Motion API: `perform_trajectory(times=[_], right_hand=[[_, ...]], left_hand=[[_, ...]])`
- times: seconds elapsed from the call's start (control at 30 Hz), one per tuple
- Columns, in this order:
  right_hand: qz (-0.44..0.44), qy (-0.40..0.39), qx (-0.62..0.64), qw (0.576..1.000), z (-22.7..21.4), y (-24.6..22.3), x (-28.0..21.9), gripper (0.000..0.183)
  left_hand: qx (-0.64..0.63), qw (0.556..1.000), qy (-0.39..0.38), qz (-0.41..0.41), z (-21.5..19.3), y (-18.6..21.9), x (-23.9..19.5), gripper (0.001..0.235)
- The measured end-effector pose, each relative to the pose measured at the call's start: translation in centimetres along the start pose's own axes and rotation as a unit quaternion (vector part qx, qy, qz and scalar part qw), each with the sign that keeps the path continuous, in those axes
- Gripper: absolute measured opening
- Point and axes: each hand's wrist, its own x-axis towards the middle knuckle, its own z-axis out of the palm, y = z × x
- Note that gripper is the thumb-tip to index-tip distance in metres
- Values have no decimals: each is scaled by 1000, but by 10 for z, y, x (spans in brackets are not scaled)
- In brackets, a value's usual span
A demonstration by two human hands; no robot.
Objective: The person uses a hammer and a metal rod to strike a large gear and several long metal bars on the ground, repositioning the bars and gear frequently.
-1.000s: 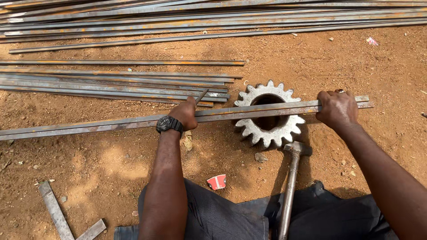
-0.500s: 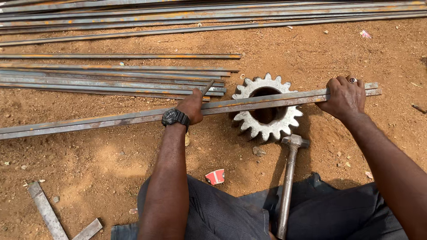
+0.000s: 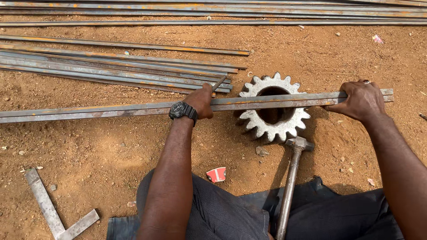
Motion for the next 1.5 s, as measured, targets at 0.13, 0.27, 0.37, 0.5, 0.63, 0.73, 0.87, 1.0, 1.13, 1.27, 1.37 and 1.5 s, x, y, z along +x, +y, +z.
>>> perform_trajectory(times=[0.13, 0.27, 0.37, 0.5, 0.63, 0.73, 0.87, 1.0, 1.13, 1.27, 1.37, 1.5], right_hand=[[43, -115, -27, 992, -3, 3, 9, 65], [15, -79, -40, 996, -10, -3, 5, 68], [-7, 61, -3, 998, -18, -26, -27, 90], [61, 140, 156, 976, -14, -64, -118, 120], [150, 29, 329, 932, 26, -94, -203, 106], [155, -124, 403, 893, 63, -108, -218, 110], [137, -238, 383, 882, 99, -122, -202, 109], [109, -231, 384, 887, 110, -130, -196, 81], [139, -252, 475, 832, 112, -130, -197, 67], [165, -269, 520, 794, 115, -130, -201, 43], [217, -258, 598, 727, 116, -128, -201, 31], [307, -213, 819, 435, 113, -122, -201, 22]], left_hand=[[-8, 1000, -16, -13, -5, -1, 1, 84], [-25, 999, -24, -25, -2, 1, -2, 85], [-48, 999, -1, -13, -3, -1, -6, 85], [-63, 998, 1, -25, -5, -8, -7, 77], [-36, 999, 17, -24, -10, -14, -5, 70], [-22, 998, 49, -16, -10, -15, -7, 66], [-28, 997, 73, -13, -4, -12, -6, 63], [-21, 997, 74, -21, -3, -9, -2, 62], [-27, 998, 52, -30, -4, -8, 6, 64], [-39, 998, 49, -26, 0, -11, 6, 64], [-43, 998, 36, -25, -1, -11, 4, 65], [-38, 999, 34, -17, -3, -8, 2, 66]])
